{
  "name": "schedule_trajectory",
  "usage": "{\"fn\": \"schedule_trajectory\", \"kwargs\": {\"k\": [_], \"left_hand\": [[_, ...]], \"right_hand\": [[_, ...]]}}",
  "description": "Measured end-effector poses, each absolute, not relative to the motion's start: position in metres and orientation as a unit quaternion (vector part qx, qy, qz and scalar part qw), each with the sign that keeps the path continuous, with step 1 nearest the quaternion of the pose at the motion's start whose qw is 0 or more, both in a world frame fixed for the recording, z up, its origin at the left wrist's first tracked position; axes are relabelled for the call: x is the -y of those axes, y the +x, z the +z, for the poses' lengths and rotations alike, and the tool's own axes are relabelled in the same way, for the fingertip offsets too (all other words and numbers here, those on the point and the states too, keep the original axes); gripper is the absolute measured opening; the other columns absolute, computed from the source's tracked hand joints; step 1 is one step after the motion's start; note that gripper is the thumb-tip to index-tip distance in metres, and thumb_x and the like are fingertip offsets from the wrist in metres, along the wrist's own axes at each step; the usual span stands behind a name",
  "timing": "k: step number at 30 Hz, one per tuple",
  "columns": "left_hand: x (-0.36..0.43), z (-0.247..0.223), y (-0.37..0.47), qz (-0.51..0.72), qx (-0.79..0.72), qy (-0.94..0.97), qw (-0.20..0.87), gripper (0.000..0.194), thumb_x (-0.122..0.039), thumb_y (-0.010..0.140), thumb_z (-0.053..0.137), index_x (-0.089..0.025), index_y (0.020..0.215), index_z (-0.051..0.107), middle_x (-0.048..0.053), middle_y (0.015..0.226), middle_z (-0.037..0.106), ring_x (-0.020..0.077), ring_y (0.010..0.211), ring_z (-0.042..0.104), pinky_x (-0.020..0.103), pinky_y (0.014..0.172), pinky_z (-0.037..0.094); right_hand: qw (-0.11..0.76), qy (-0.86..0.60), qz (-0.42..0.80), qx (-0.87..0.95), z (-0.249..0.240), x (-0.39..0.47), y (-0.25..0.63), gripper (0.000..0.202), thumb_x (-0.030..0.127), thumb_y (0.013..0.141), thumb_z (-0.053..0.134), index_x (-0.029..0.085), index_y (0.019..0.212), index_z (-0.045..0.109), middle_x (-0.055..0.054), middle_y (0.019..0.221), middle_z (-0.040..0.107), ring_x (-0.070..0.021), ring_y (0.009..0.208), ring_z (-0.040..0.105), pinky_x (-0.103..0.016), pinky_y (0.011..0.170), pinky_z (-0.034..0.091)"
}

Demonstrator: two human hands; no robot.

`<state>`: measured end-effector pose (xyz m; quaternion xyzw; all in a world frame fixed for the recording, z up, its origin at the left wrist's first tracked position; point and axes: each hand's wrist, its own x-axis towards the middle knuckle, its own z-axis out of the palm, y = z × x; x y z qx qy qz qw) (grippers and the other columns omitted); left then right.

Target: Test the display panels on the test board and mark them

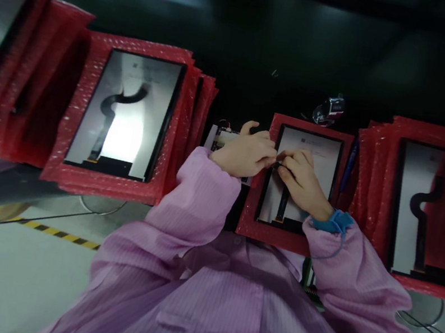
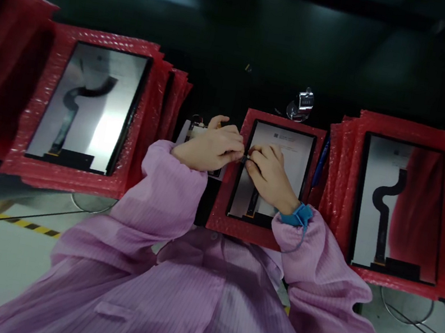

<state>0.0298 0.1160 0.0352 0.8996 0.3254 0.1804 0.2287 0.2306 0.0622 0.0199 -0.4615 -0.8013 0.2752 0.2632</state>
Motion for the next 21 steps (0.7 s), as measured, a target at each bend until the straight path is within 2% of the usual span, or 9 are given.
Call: {"fn": "schedule_trajectory", "kwargs": {"k": [11, 16, 21], "left_hand": [[-0.1206, 0.037, 0.0271, 0.211, -0.322, 0.882, 0.271, 0.019, -0.026, 0.086, 0.063, -0.024, 0.068, 0.066, -0.001, 0.078, 0.068, 0.022, 0.094, 0.06, 0.057, 0.113, 0.019], [-0.1209, 0.0372, 0.0283, 0.225, -0.308, 0.884, 0.27, 0.021, -0.029, 0.085, 0.061, -0.021, 0.066, 0.064, -0.001, 0.079, 0.069, 0.0207, 0.089, 0.062, 0.054, 0.11, 0.025], [-0.1216, 0.0344, 0.0315, 0.226, -0.32, 0.886, 0.249, 0.016, -0.029, 0.082, 0.064, -0.022, 0.067, 0.065, -0.001, 0.078, 0.069, 0.021, 0.09, 0.063, 0.053, 0.111, 0.025]], "right_hand": [[0.257, -0.454, 0.284, 0.804, 0.0178, -0.063, 0.2336, 0.032, 0.045, 0.102, 0.036, 0.024, 0.086, 0.055, -0.008, 0.117, 0.061, -0.028, 0.111, 0.045, -0.05, 0.1, 0.035], [0.253, -0.456, 0.28, 0.806, 0.0182, -0.062, 0.2317, 0.03, 0.044, 0.101, 0.039, 0.023, 0.094, 0.059, -0.01, 0.119, 0.061, -0.0281, 0.113, 0.046, -0.05, 0.102, 0.035], [0.245, -0.46, 0.28, 0.806, 0.0192, -0.0605, 0.2297, 0.025, 0.04, 0.1, 0.042, 0.023, 0.097, 0.061, -0.01, 0.119, 0.062, -0.028, 0.114, 0.046, -0.052, 0.103, 0.036]]}}
